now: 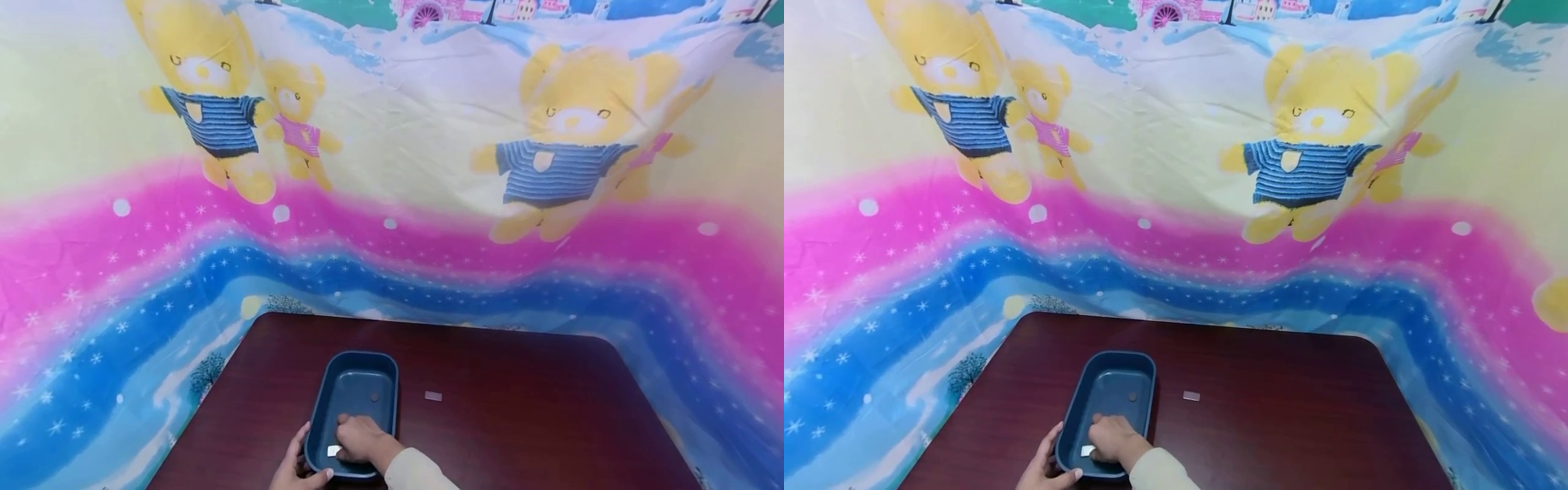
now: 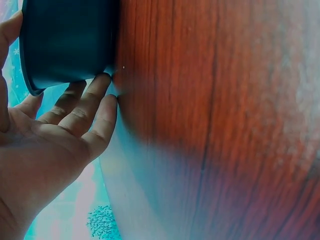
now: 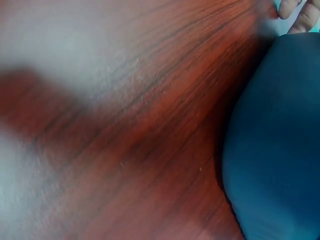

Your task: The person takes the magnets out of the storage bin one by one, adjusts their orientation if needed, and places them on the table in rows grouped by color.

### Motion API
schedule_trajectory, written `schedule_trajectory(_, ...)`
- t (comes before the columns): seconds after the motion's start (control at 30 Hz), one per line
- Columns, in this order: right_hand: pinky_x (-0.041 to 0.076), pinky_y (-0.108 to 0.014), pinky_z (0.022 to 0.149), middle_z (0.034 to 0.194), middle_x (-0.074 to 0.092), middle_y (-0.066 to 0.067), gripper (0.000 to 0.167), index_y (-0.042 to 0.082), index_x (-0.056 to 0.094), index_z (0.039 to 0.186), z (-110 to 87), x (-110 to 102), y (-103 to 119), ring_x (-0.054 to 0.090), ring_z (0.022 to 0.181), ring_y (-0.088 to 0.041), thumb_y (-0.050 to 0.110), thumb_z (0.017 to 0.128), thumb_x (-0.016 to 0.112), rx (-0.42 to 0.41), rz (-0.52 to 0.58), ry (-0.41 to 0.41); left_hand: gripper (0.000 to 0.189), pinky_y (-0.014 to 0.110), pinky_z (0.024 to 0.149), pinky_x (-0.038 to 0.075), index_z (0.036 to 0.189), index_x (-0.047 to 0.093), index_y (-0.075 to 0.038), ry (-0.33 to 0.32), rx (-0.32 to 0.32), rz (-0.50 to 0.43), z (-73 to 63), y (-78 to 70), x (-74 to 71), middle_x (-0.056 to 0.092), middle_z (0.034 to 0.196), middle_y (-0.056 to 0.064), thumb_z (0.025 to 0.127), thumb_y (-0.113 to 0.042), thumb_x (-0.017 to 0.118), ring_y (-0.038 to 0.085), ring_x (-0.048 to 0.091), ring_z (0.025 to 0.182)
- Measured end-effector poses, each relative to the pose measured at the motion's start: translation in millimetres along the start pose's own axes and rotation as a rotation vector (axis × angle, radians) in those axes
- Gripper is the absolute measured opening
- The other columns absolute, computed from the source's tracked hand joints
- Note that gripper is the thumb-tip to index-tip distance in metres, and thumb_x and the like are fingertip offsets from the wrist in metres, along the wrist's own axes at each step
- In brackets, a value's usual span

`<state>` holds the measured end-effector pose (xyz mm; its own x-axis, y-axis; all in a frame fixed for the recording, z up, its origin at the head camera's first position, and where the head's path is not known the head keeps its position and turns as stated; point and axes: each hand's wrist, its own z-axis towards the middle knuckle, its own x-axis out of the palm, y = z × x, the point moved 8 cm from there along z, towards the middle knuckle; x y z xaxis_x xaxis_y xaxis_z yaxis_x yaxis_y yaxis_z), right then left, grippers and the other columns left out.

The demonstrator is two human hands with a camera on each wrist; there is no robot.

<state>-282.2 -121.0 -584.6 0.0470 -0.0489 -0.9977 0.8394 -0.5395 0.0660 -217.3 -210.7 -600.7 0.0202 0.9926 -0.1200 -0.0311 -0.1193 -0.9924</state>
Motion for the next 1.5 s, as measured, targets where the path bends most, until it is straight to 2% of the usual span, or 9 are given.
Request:
schedule_trajectory(0.1,0.035,-0.018,0.050,0.076,0.043,0.010,0.027,0.021,0.057,0.062,-0.2,0.7,-1.9,0.042,0.057,-0.003,0.037,0.074,0.075,0.036,0.013,-0.002,0.092,0.027,0.073,0.050,0.142,0.012,0.007,-0.002,0.040,0.010,-0.2,-1.2,-0.7,0.034,0.129,0.039,0.074,-0.001,0.074,0.030,0.058,0.095)
schedule_trajectory(0.33,0.038,-0.010,0.063,0.085,0.046,0.012,0.026,0.023,0.076,0.090,-1.4,-0.3,-7.0,0.047,0.074,0.003,0.032,0.067,0.084,0.029,0.186,-0.005,0.095,0.030,0.074,0.049,0.146,0.008,0.001,0.018,-0.089,0.016,2.1,1.3,0.3,0.030,0.134,0.039,0.078,-0.006,0.073,0.036,0.056,0.101)
schedule_trajectory(0.47,0.037,-0.011,0.057,0.080,0.046,0.013,0.010,0.023,0.072,0.074,0.6,-4.9,0.2,0.046,0.066,0.002,0.029,0.073,0.079,-0.018,0.081,-0.032,0.094,0.030,0.074,0.049,0.146,0.012,-0.001,-0.007,-0.070,0.032,1.9,-1.2,-1.5,0.032,0.132,0.038,0.077,-0.005,0.075,0.039,0.055,0.102)
schedule_trajectory(0.67,0.036,-0.019,0.049,0.080,0.047,0.009,0.013,0.022,0.064,0.072,1.4,-4.5,10.6,0.044,0.058,-0.007,0.031,0.077,0.072,-0.082,-0.065,-0.044,0.093,0.028,0.073,0.050,0.143,0.014,0.002,-0.032,0.003,0.023,-1.1,-1.6,-4.9,0.034,0.129,0.038,0.074,-0.005,0.076,0.040,0.055,0.101)
schedule_trajectory(0.87,0.033,-0.014,0.048,0.075,0.043,0.014,0.021,0.022,0.059,0.064,-0.5,-4.1,-3.6,0.040,0.055,0.001,0.032,0.070,0.077,0.021,0.199,-0.012,0.093,0.034,0.076,0.049,0.147,0.006,-0.002,0.022,-0.123,-0.017,-2.4,7.3,-1.0,0.025,0.136,0.039,0.081,-0.009,0.072,0.035,0.055,0.103)
schedule_trajectory(0.97,0.034,-0.013,0.048,0.073,0.044,0.016,0.020,0.023,0.061,0.065,-0.5,-12.8,-5.3,0.040,0.056,0.002,0.032,0.069,0.078,0.031,0.245,-0.057,0.096,0.037,0.076,0.050,0.147,0.007,-0.002,0.017,-0.121,-0.025,-1.1,5.5,-1.2,0.027,0.134,0.039,0.079,-0.010,0.074,0.038,0.055,0.103)
schedule_trajectory(1.13,0.029,-0.013,0.045,0.068,0.042,0.017,0.019,0.024,0.061,0.066,-7.1,-27.0,5.7,0.037,0.052,0.003,0.036,0.071,0.075,-0.064,0.136,-0.119,0.099,0.033,0.076,0.049,0.148,0.008,-0.004,0.009,-0.109,-0.039,-0.3,7.7,0.3,0.029,0.135,0.037,0.077,-0.014,0.077,0.037,0.053,0.106)
schedule_trajectory(1.27,0.028,-0.013,0.044,0.070,0.043,0.016,0.018,0.025,0.062,0.066,-13.9,-38.2,4.5,0.036,0.051,0.003,0.038,0.069,0.074,-0.071,0.084,-0.181,0.099,0.033,0.076,0.050,0.148,0.008,-0.005,0.004,-0.116,-0.036,-0.6,9.7,2.0,0.027,0.136,0.037,0.077,-0.013,0.076,0.037,0.054,0.105)
schedule_trajectory(1.5,0.031,-0.010,0.047,0.076,0.050,0.017,0.014,0.025,0.066,0.070,-17.3,-57.1,-4.8,0.040,0.056,0.006,0.035,0.065,0.075,-0.063,0.141,-0.302,0.097,0.032,0.075,0.050,0.147,0.011,-0.003,-0.023,-0.081,-0.014,-0.6,4.3,0.7,0.027,0.136,0.038,0.075,-0.005,0.076,0.040,0.053,0.106)
